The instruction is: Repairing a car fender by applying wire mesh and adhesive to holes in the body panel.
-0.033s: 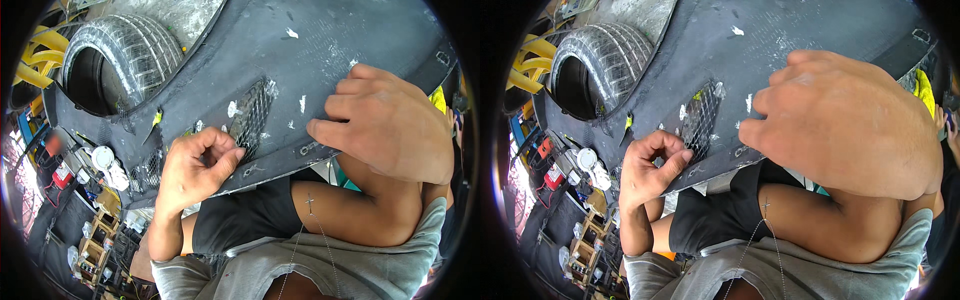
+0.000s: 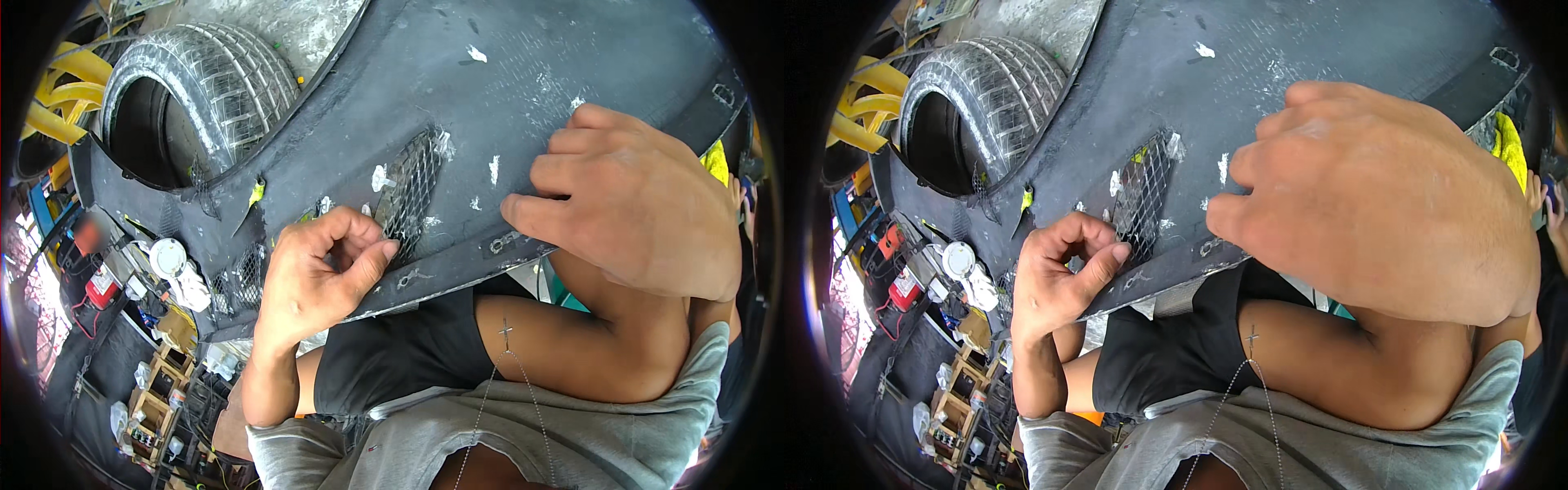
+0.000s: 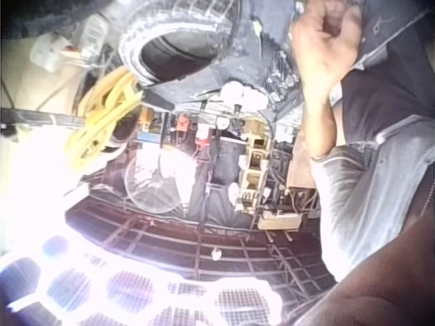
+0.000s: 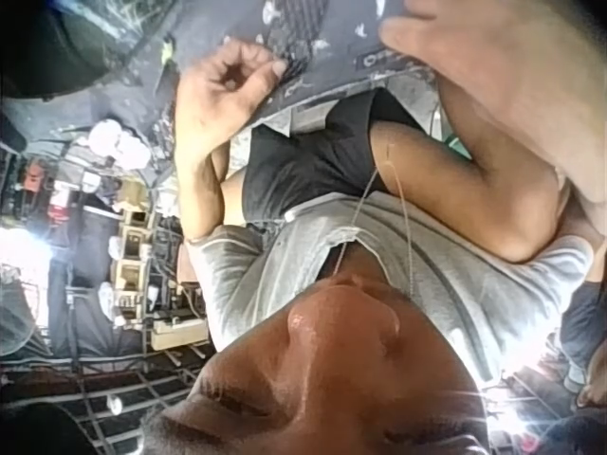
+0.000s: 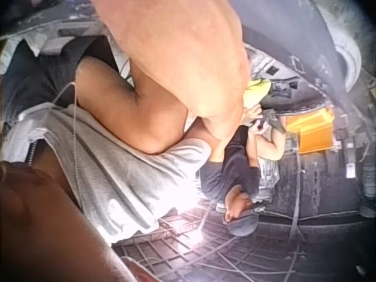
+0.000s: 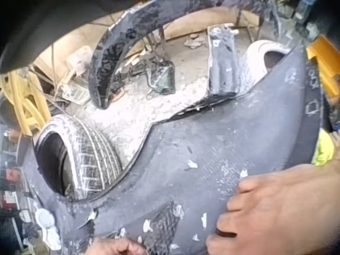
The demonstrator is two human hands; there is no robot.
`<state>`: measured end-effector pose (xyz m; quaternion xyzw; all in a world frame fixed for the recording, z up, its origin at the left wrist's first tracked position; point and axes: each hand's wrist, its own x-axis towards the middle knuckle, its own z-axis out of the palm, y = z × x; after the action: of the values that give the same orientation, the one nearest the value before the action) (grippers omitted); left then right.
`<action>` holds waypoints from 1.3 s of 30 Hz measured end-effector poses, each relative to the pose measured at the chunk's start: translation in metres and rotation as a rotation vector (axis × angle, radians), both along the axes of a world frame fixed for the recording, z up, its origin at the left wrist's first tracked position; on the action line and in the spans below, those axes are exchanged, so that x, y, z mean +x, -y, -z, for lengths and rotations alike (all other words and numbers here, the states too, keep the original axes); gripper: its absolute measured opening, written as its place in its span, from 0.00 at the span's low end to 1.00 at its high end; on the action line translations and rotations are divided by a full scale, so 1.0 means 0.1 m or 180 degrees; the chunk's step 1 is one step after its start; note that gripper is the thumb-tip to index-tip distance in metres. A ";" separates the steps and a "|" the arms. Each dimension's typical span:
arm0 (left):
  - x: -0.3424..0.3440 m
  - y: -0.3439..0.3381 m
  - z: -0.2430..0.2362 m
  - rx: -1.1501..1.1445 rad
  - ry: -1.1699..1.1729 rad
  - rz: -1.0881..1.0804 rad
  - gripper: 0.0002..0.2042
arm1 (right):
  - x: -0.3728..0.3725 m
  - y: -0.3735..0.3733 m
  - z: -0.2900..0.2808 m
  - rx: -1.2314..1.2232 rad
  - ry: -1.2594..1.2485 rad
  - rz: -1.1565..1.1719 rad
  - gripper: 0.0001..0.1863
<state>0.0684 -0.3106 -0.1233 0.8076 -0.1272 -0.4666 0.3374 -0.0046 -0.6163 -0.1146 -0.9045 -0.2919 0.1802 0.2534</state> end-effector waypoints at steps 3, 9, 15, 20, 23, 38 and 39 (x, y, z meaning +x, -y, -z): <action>-0.02 0.01 0.01 0.0041 0.0051 -0.0154 0.06 | 0.00 0.00 0.00 0.0011 0.0019 0.0010 0.10; -0.05 0.08 -0.03 0.0267 0.0041 -0.0316 0.07 | -0.01 0.00 0.00 0.0033 -0.0017 0.0032 0.12; -0.05 0.10 -0.02 0.0353 -0.0051 -0.0405 0.08 | 0.01 -0.02 0.01 0.0013 -0.0117 0.0000 0.13; -0.05 0.13 -0.07 0.0381 -0.0022 -0.0390 0.06 | 0.01 0.01 -0.03 -0.0039 -0.0135 -0.0055 0.17; -0.04 0.12 -0.08 0.0333 -0.0033 -0.0333 0.06 | 0.04 0.00 -0.10 -0.0221 -0.0216 -0.0154 0.21; -0.05 0.10 -0.12 0.0321 0.0123 -0.0147 0.06 | 0.79 -0.37 -0.45 -0.0921 0.0033 -0.0152 0.08; -0.06 0.12 -0.12 0.0291 0.0130 -0.0145 0.06 | 0.87 -0.38 -0.36 -0.0737 0.0023 -0.0305 0.08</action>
<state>0.0622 -0.3222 -0.1114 0.8342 -0.0942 -0.4475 0.3080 0.0826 -0.5786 -0.0781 -0.9134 -0.3130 0.2213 0.1372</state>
